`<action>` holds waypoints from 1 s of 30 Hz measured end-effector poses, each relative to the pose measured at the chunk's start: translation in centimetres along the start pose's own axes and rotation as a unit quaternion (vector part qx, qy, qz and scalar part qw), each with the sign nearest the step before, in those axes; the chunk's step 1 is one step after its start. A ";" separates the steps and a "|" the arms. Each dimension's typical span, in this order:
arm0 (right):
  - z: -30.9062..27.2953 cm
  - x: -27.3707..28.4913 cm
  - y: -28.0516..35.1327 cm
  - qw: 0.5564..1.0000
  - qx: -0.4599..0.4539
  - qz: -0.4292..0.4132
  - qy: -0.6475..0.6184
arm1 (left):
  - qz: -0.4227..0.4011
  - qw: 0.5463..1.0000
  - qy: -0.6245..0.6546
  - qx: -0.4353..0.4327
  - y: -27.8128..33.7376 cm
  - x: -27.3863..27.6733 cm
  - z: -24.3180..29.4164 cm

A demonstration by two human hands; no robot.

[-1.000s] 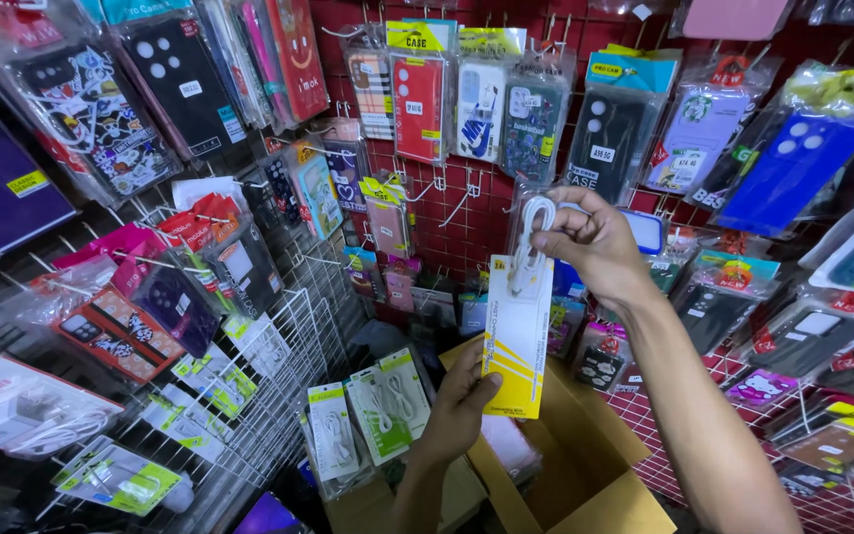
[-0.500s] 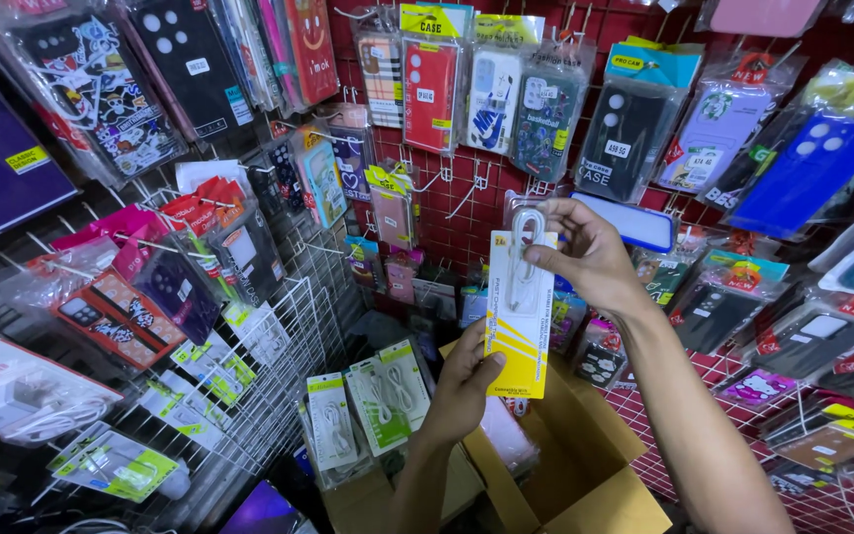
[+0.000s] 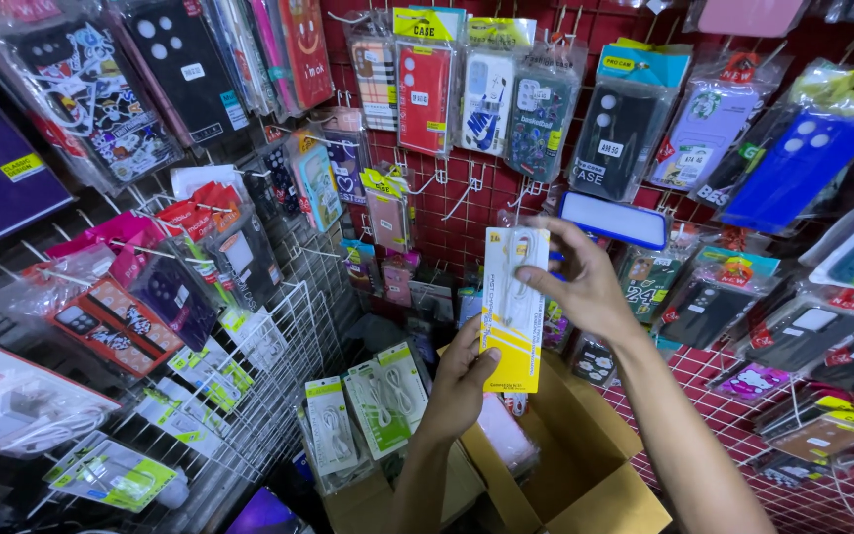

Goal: The person takes packaged phone cases from the wall display, removes their plastic hanging bags, and places the cases into a cardboard box on the floor. They then take packaged charging cables from the display, open the hanging cards, and place the cable packages into the same box.

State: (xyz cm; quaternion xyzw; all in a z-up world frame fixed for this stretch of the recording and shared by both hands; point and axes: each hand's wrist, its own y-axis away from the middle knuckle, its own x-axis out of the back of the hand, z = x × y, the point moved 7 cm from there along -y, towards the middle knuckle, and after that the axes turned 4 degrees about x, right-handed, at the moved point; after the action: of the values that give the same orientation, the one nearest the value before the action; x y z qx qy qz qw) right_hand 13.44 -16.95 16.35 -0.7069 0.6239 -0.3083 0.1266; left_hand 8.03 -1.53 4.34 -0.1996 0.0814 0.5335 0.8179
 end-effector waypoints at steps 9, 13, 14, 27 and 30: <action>-4.3 -0.3 1.4 0.975 0.090 -0.006 0.202 | -0.010 0.999 0.030 -0.007 0.1 -0.5 -1.1; -4.9 -0.3 1.9 0.981 0.101 -0.010 0.167 | 0.008 0.999 0.035 0.019 -0.3 -0.5 -1.4; -4.9 -0.3 1.9 0.979 0.105 -0.015 0.172 | 0.013 0.998 0.055 0.021 -0.4 -0.5 -1.7; -3.4 -2.2 4.4 0.986 0.070 -0.028 0.149 | 0.066 0.985 0.156 0.017 -1.4 1.1 -3.7; -3.7 -3.1 5.0 0.988 0.057 -0.038 0.137 | 0.077 0.985 0.155 0.003 -1.2 1.4 -4.1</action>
State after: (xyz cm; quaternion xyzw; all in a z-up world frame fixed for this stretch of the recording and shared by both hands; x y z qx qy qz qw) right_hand 7.12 -14.13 15.59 -0.6730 0.5894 -0.4415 0.0680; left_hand 9.99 -2.43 0.43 -0.2706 0.2242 0.5569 0.7526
